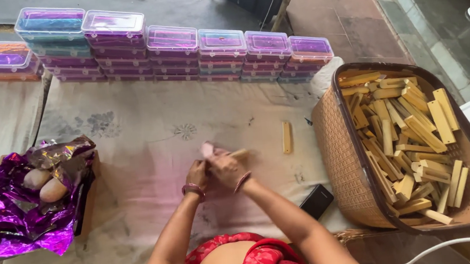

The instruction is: Wrap small wooden blocks in silver foil and pack them into containers.

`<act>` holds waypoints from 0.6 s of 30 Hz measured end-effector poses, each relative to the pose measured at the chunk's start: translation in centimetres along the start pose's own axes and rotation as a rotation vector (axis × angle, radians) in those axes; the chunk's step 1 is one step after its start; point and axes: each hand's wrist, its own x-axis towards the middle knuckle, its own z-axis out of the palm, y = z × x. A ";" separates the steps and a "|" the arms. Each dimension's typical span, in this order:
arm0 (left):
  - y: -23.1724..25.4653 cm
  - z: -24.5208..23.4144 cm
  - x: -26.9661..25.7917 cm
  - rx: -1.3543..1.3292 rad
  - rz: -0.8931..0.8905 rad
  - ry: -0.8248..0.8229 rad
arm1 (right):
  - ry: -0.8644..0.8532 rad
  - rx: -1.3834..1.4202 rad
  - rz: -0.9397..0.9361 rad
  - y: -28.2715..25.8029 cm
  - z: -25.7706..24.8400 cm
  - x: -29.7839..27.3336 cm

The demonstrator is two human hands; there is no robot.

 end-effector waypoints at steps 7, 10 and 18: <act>4.5 -4.5 -1.6 0.338 0.159 -0.107 | -0.295 -0.235 0.091 -1.4 -4.3 -1.5; 5.2 -4.8 -1.6 0.328 0.160 -0.104 | -0.355 -0.249 0.192 -0.1 -7.7 -2.5; 2.6 -6.9 -0.8 0.373 0.168 -0.129 | 0.104 -0.358 0.086 0.1 -5.2 -3.0</act>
